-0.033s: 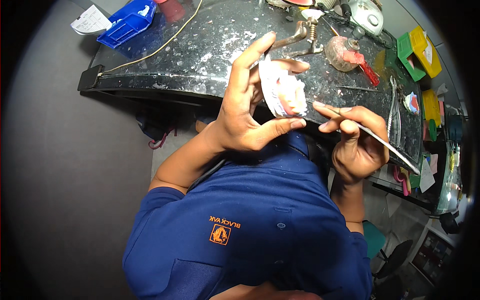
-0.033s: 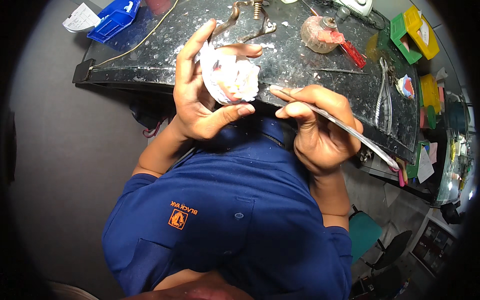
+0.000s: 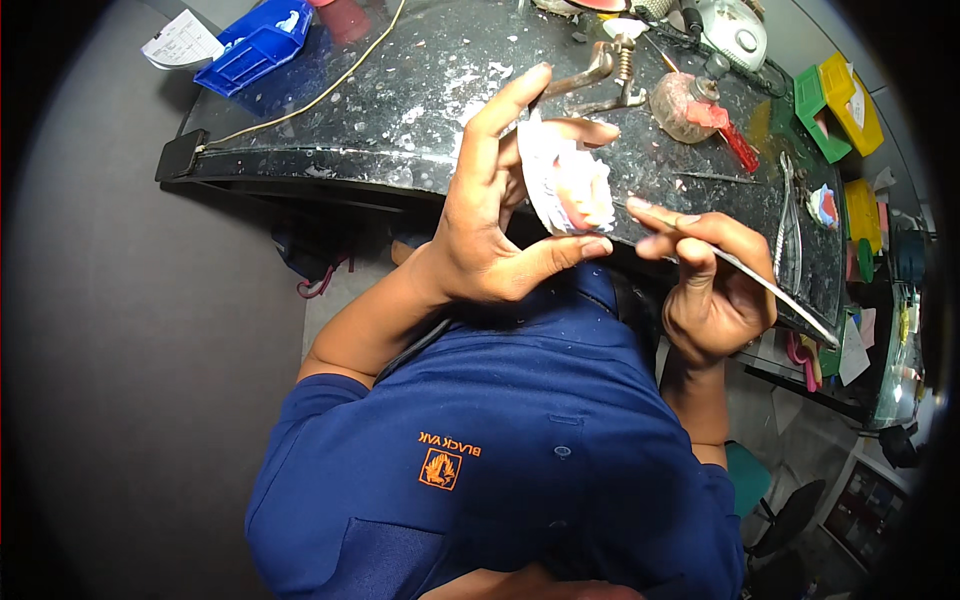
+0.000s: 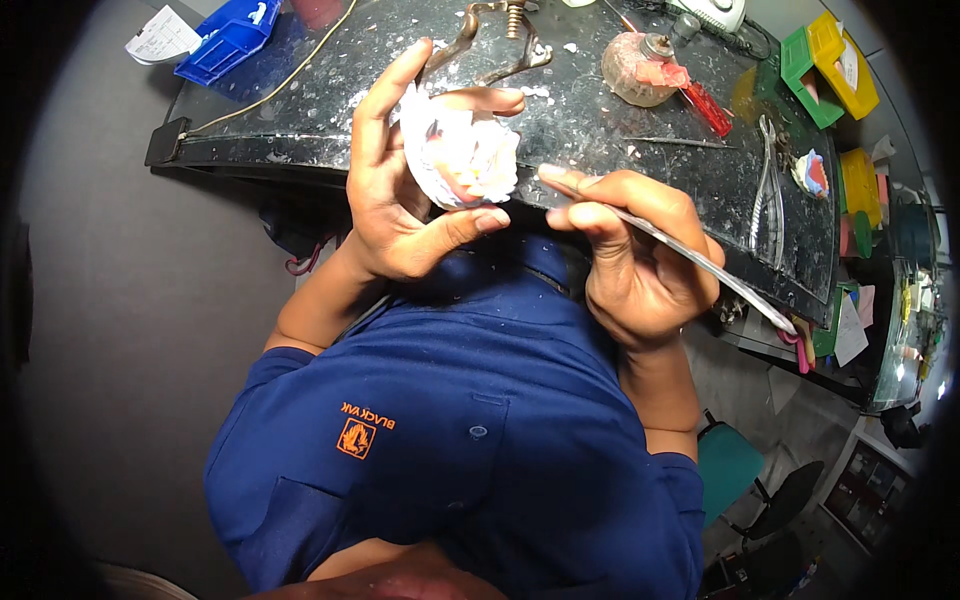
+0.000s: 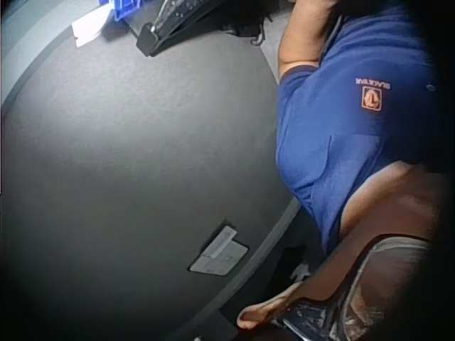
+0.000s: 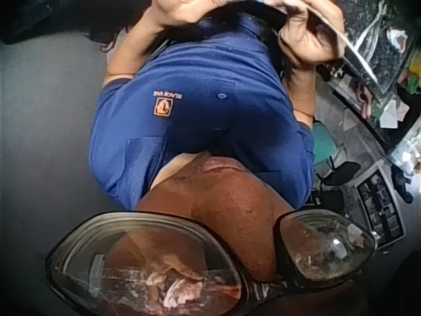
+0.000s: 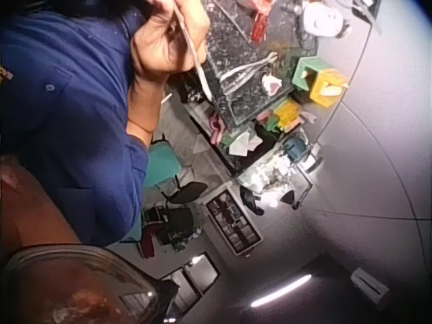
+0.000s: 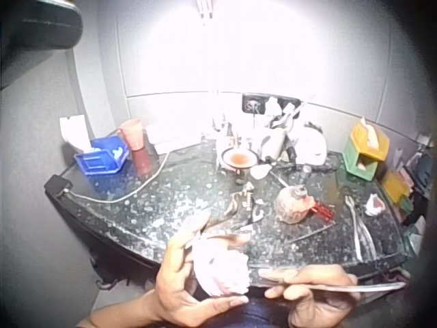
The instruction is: The person picks up a dental model mounted on an articulator and a metal carving tool, then carves and trims the material around the teeth on the model.
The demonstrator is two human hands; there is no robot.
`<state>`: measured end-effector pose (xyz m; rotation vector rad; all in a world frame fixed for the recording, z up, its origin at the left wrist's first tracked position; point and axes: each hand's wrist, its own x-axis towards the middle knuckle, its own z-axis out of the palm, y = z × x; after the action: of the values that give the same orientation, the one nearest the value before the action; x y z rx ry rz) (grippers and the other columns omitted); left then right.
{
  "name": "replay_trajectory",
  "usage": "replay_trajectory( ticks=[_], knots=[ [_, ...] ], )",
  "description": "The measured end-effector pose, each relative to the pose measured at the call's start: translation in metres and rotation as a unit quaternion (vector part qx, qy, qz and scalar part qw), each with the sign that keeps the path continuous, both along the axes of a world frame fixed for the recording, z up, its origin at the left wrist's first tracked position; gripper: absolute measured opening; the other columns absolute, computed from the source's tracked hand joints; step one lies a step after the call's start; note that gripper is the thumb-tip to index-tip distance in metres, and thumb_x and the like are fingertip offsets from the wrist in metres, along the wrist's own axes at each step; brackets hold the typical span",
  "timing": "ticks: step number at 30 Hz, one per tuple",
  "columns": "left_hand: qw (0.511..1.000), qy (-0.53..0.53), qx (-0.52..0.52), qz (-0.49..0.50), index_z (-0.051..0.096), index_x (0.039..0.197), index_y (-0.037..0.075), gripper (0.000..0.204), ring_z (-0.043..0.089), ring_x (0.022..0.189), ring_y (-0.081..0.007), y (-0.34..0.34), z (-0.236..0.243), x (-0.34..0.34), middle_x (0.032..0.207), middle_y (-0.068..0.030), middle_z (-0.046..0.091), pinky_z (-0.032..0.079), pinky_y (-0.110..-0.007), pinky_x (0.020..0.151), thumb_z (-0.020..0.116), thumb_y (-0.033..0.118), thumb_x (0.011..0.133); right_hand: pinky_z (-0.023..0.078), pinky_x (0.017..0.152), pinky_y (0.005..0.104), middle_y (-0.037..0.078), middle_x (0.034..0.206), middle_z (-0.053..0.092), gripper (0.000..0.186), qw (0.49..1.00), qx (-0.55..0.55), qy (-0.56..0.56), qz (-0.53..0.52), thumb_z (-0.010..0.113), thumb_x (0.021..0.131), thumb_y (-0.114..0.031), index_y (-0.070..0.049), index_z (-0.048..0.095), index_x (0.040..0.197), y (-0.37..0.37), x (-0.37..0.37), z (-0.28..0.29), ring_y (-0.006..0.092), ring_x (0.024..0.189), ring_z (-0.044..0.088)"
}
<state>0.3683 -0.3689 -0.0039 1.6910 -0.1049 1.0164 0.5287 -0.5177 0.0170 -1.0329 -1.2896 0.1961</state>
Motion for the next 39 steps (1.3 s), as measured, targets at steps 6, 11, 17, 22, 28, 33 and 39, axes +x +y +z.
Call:
replay_trajectory(
  ticks=[6, 11, 17, 22, 28, 33, 39],
  knots=[
    [0.999, -0.014, -0.050, 0.004, 0.006, 0.162, -0.004, 0.119, 0.061, 0.130, -0.0384, -0.004, 0.001, 0.000, 0.136, -0.0326, 0.060, 0.050, -0.046, 0.109, 0.089, 0.002, 0.077, 0.060, 0.090, 0.0382, 0.024, 0.105, 0.075, 0.013, 0.979, 0.015, -0.192, -0.063, 0.071, 0.094, 0.004, 0.007, 0.072, 0.107, 0.013, 0.003, 0.012, 0.0339, 0.099, 0.076],
    [0.999, -0.011, -0.029, -0.016, 0.005, 0.163, 0.003, 0.115, 0.066, 0.114, -0.0219, -0.002, 0.001, -0.001, 0.143, -0.0271, 0.056, 0.056, -0.036, 0.098, 0.085, -0.003, 0.082, 0.060, 0.086, 0.0371, 0.023, 0.101, 0.076, 0.013, 0.983, -0.007, -0.175, -0.047, 0.074, 0.091, 0.003, 0.006, 0.074, 0.104, 0.011, 0.000, 0.012, 0.0326, 0.095, 0.076],
    [0.998, -0.027, -0.056, -0.010, 0.005, 0.161, -0.005, 0.118, 0.064, 0.125, -0.0391, -0.005, 0.001, 0.002, 0.137, -0.0357, 0.058, 0.052, -0.047, 0.107, 0.088, 0.001, 0.078, 0.061, 0.086, 0.0380, 0.022, 0.098, 0.076, 0.012, 0.981, 0.003, -0.187, -0.046, 0.074, 0.090, 0.004, 0.007, 0.074, 0.102, 0.012, 0.000, 0.012, 0.0328, 0.094, 0.077],
    [0.999, -0.026, -0.046, -0.007, 0.005, 0.161, -0.005, 0.118, 0.064, 0.126, -0.0395, -0.005, 0.002, 0.001, 0.137, -0.0359, 0.058, 0.052, -0.047, 0.107, 0.088, 0.001, 0.078, 0.061, 0.086, 0.0378, 0.022, 0.098, 0.076, 0.011, 0.981, -0.004, -0.188, -0.044, 0.074, 0.090, 0.006, 0.007, 0.074, 0.102, 0.012, 0.001, 0.014, 0.0330, 0.094, 0.077],
    [0.997, -0.031, -0.063, -0.015, 0.006, 0.161, -0.005, 0.118, 0.063, 0.127, -0.0395, -0.006, 0.002, 0.001, 0.137, -0.0359, 0.058, 0.051, -0.047, 0.108, 0.089, 0.002, 0.078, 0.061, 0.086, 0.0385, 0.022, 0.098, 0.076, 0.013, 0.981, -0.009, -0.191, -0.038, 0.073, 0.090, 0.007, 0.007, 0.073, 0.102, 0.012, 0.001, 0.015, 0.0332, 0.095, 0.077],
    [0.999, -0.006, -0.041, -0.032, 0.005, 0.163, 0.002, 0.115, 0.064, 0.123, -0.0266, 0.000, 0.002, -0.001, 0.143, -0.0277, 0.055, 0.054, -0.039, 0.103, 0.085, -0.005, 0.081, 0.061, 0.088, 0.0384, 0.024, 0.102, 0.076, 0.013, 0.972, 0.005, -0.228, -0.064, 0.070, 0.091, 0.010, 0.008, 0.073, 0.103, 0.011, -0.001, 0.010, 0.0332, 0.097, 0.077],
    [1.000, -0.009, -0.015, -0.007, 0.007, 0.162, 0.000, 0.113, 0.063, 0.123, -0.0260, -0.002, 0.002, 0.001, 0.144, -0.0282, 0.055, 0.053, -0.038, 0.102, 0.084, -0.006, 0.080, 0.061, 0.092, 0.0401, 0.029, 0.107, 0.074, 0.014, 0.995, 0.064, 0.064, -0.051, 0.059, 0.104, 0.002, 0.012, 0.065, 0.111, 0.016, -0.009, -0.004, 0.0317, 0.103, 0.075]
  ],
)
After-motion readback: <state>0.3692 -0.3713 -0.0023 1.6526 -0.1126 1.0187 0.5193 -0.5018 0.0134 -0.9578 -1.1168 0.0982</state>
